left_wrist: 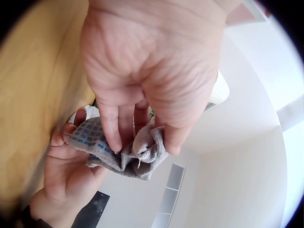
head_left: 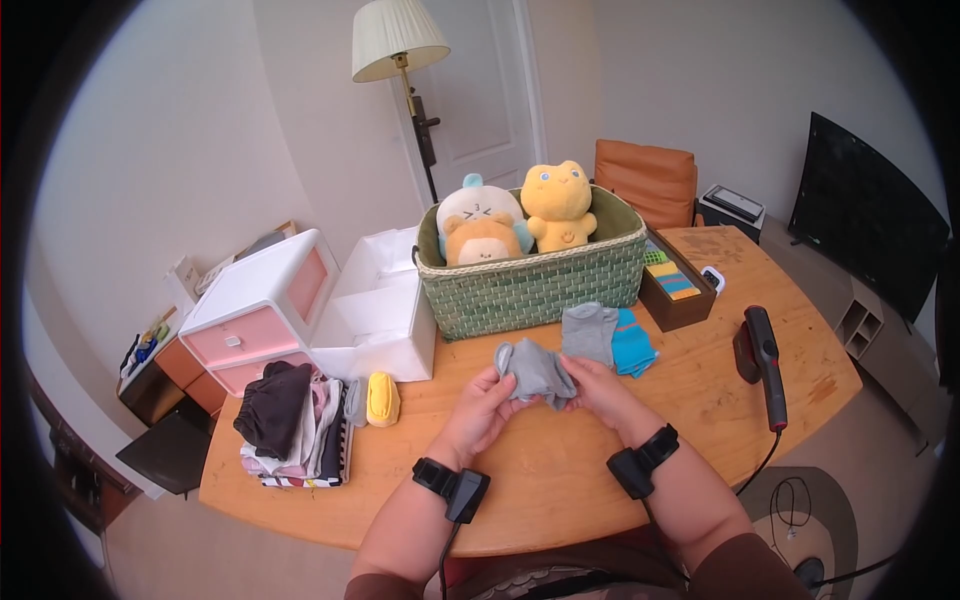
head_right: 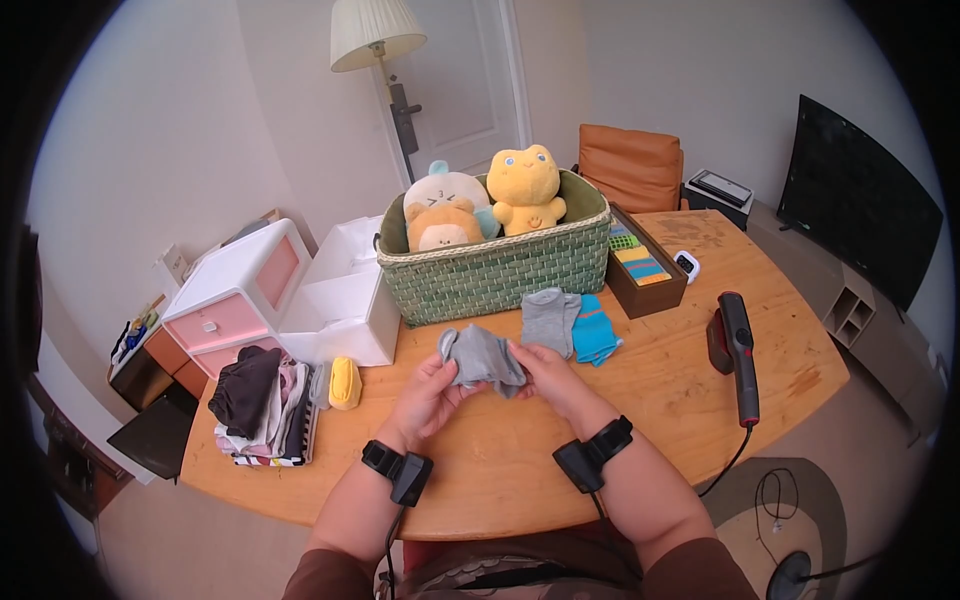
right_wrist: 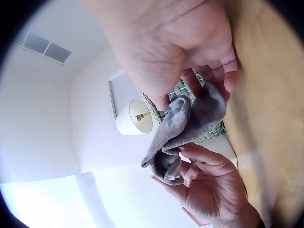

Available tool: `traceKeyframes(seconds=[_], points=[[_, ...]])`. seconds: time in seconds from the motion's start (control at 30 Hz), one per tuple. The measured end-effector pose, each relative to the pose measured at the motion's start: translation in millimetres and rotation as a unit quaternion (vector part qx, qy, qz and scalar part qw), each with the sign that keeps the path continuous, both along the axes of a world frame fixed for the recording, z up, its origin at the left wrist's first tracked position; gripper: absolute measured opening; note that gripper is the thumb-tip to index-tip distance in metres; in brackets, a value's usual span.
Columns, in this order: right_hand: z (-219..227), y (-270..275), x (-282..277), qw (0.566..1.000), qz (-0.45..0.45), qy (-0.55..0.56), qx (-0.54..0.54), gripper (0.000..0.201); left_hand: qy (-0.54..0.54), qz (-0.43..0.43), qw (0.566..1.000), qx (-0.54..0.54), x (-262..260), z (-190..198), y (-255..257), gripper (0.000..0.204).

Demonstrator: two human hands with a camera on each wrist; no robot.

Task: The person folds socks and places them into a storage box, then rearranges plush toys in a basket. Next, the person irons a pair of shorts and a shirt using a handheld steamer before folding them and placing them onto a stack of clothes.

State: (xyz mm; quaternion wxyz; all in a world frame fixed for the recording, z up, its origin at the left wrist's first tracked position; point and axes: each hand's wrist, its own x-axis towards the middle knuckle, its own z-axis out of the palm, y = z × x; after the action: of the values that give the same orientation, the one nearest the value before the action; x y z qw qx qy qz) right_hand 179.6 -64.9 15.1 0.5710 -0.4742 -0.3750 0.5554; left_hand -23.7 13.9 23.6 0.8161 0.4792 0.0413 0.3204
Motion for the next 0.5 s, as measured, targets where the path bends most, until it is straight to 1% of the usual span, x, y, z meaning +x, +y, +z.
traceKeyframes(seconds=[0.03, 0.1, 0.13, 0.17, 0.2, 0.23, 0.3, 0.33, 0.37, 0.4, 0.43, 0.47, 0.5], points=[[4, -2, -2, 1.000, 0.000, 0.000, 0.000, 0.034, 0.009, 0.006, 1.000, 0.011, 1, 0, -2, 0.035], [13, -6, -8, 0.999, -0.005, 0.041, -0.004, 0.028, 0.017, 0.012, 1.000, 0.022, 1, 3, -5, 0.035], [10, -5, -7, 0.999, -0.005, 0.041, -0.004, 0.028, 0.038, 0.021, 0.998, 0.035, 1, 4, -7, 0.034], [3, -2, -5, 0.999, -0.023, 0.025, 0.026, 0.025, 0.058, 0.031, 0.997, 0.048, 1, 5, -8, 0.034], [-4, 1, -1, 0.998, -0.040, 0.009, 0.056, 0.023, 0.058, 0.030, 0.997, 0.048, 2, 4, -9, 0.034], [-9, 5, 3, 0.998, -0.040, 0.009, 0.055, 0.023, 0.068, 0.040, 0.995, 0.062, 2, 4, -9, 0.034], [-19, 10, 10, 0.984, -0.137, 0.019, 0.111, 0.019, 0.078, 0.049, 0.993, 0.076, 3, 0, -7, 0.034], [-15, 8, 11, 0.984, -0.137, 0.019, 0.110, 0.019, 0.062, 0.037, 0.996, 0.052, 4, -2, -4, 0.034], [-9, 5, 12, 0.978, -0.162, 0.026, 0.128, 0.020, 0.046, 0.025, 0.998, 0.028, 4, -4, -2, 0.034], [-5, 4, 13, 0.971, -0.187, 0.032, 0.146, 0.021, 0.046, 0.025, 0.998, 0.028, 3, -6, 0, 0.034], [-3, 3, 15, 0.971, -0.187, 0.032, 0.146, 0.021, 0.042, 0.017, 0.999, 0.003, 3, -3, 0, 0.029], [-1, 2, 17, 0.964, -0.210, 0.045, 0.158, 0.022, 0.038, 0.009, 0.999, -0.022, 2, -1, 0, 0.025], [0, 2, 18, 0.956, -0.232, 0.058, 0.170, 0.022, 0.038, 0.009, 0.999, -0.022, 3, -2, 0, 0.025]])
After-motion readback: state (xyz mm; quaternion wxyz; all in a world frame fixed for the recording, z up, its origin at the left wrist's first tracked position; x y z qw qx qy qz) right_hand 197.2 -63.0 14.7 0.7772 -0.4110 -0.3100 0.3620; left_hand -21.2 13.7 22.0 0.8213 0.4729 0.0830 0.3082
